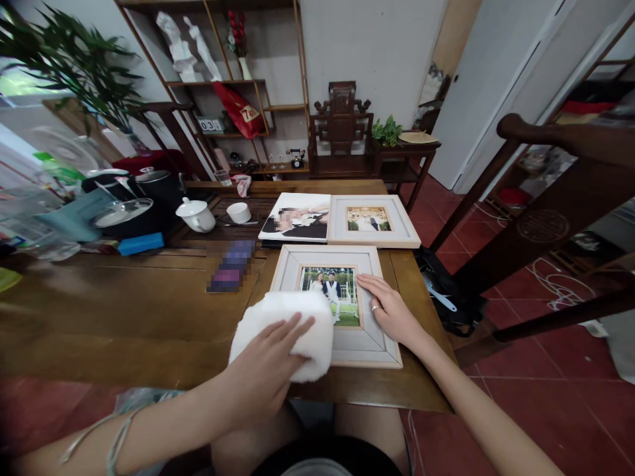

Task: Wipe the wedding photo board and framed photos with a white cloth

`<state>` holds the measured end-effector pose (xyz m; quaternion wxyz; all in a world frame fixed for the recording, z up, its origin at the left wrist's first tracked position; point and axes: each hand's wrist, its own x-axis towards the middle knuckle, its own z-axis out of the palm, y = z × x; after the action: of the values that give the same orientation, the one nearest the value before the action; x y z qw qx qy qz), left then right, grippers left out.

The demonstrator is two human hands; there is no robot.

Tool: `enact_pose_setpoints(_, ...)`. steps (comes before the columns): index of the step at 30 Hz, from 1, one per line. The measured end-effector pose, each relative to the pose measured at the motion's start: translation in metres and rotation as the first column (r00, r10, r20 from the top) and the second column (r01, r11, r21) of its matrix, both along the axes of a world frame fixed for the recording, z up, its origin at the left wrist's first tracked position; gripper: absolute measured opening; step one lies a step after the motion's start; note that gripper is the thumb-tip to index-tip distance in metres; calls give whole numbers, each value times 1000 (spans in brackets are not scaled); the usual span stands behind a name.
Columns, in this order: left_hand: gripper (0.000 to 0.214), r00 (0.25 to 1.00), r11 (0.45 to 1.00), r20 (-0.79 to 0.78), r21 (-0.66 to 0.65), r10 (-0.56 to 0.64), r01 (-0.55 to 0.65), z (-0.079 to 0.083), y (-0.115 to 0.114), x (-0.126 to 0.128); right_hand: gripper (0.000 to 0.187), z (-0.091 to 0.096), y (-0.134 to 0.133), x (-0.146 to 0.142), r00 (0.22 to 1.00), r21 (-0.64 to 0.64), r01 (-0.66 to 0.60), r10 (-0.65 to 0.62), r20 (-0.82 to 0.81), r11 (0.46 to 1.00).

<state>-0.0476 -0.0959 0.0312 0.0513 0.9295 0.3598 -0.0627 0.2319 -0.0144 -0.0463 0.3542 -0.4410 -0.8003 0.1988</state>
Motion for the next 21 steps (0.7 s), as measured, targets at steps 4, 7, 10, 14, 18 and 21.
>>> enact_pose_setpoints(4,39,985,975,97,158,145,-159,-18,57,0,63,0,0,1,1000,14,-19,19,12,1000)
enact_pose_setpoints(7,39,968,932,155,275,197,-234,-26,108,5,64,1,0,1,1000,14,-14,14,11,1000)
enact_pose_setpoints(10,38,967,910,163,336,198,-243,-29,141,12,63,2,0,1,1000,19,-17,17,11,1000)
enact_pose_setpoints(14,35,986,936,70,311,149,-164,-27,147,17,63,3,0,1,1000,8,-18,18,22,1000)
enact_pose_setpoints(18,32,997,975,-16,207,79,-74,-21,110,16,63,2,0,0,1000,-11,0,0,18,1000)
enact_pose_setpoints(21,30,999,988,-31,151,28,-23,-13,59,15,63,1,0,0,1000,-3,-1,1,4,1000)
